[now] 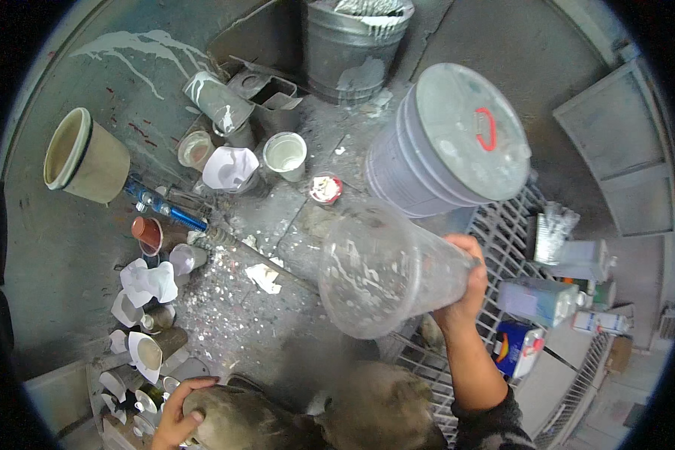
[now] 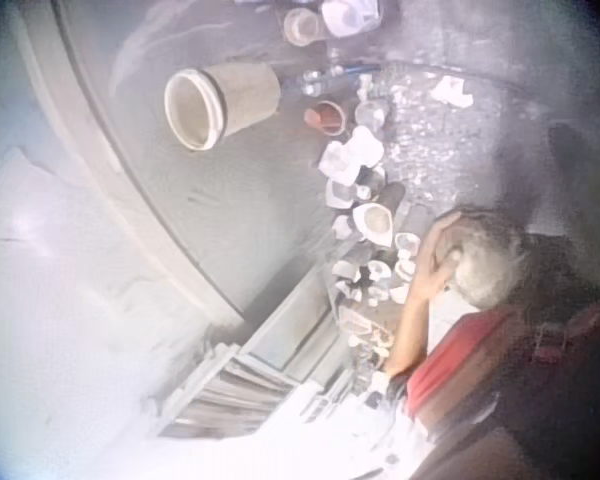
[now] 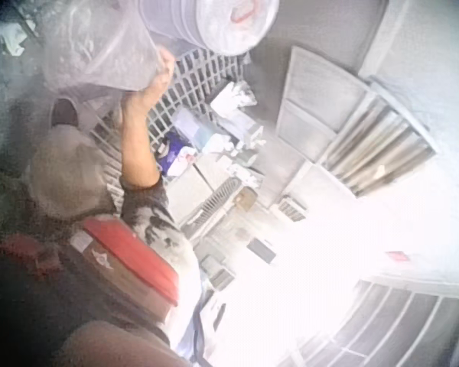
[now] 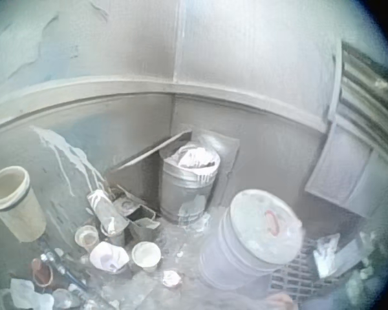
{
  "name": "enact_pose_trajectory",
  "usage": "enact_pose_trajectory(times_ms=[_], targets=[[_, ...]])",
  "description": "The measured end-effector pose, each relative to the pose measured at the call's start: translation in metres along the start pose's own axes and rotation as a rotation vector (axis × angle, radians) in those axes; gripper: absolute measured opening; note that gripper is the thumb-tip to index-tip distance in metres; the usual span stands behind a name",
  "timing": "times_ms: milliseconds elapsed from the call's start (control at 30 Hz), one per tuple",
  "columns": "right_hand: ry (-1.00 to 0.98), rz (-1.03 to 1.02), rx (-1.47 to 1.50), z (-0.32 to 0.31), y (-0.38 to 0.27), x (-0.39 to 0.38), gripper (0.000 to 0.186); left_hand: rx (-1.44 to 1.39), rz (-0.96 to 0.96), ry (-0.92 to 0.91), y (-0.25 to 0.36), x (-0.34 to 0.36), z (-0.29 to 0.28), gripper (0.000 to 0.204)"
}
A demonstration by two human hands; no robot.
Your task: The person mixes a white liquid in a clear plastic cup using a metal spatula, then pours it into a spray gun container. They add a small amount of liquid from a spray can and continue stirring. The person then attaches the container to a blue spray gun and walks toward a large blue car body part.
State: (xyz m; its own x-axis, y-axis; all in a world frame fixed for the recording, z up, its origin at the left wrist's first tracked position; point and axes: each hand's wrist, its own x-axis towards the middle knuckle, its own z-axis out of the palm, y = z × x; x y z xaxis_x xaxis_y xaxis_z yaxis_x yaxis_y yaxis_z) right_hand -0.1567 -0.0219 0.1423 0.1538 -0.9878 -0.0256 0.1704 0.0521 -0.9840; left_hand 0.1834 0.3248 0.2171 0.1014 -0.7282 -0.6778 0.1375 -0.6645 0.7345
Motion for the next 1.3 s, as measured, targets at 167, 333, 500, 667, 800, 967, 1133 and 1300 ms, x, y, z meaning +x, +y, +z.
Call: enact_pose_trajectory(times_ms=[167,333,500,667,800,967,1133,1300], targets=[[-0.153,-0.022,-0.082,0.037,-0.137,0.004,0.080,0.251,-0.019,0.193,0.034,-0.066,-0.002,0.072],[-0.190,0.043,0.048,0.094,-0.314,-0.024,0.081,0.615,0.490,0.204,0.214,-0.135,0.050,0.082],[-0.216,0.183,0.322,0.112,-0.483,-0.092,0.078,0.183,0.996,-0.042,0.429,-0.215,0.159,0.121],[-0.143,0.161,0.254,0.077,-0.599,-0.171,0.075,-0.178,1.127,-0.533,0.531,-0.305,0.260,0.129],[0.170,-0.069,-0.024,-0.016,-0.666,-0.239,0.050,0.075,1.200,-0.571,0.519,-0.343,0.321,0.113],[0.323,-0.653,0.381,-0.151,-0.790,-0.381,0.057,0.715,1.063,-0.469,0.429,-0.358,0.408,0.100],[-0.093,-0.725,0.176,-0.241,-0.872,-0.474,0.060,0.664,0.895,-0.667,0.328,-0.389,0.564,0.093],[-0.095,-0.442,-0.052,-0.336,-0.860,-0.466,0.059,0.539,0.780,-1.115,0.303,-0.414,0.693,0.089]])
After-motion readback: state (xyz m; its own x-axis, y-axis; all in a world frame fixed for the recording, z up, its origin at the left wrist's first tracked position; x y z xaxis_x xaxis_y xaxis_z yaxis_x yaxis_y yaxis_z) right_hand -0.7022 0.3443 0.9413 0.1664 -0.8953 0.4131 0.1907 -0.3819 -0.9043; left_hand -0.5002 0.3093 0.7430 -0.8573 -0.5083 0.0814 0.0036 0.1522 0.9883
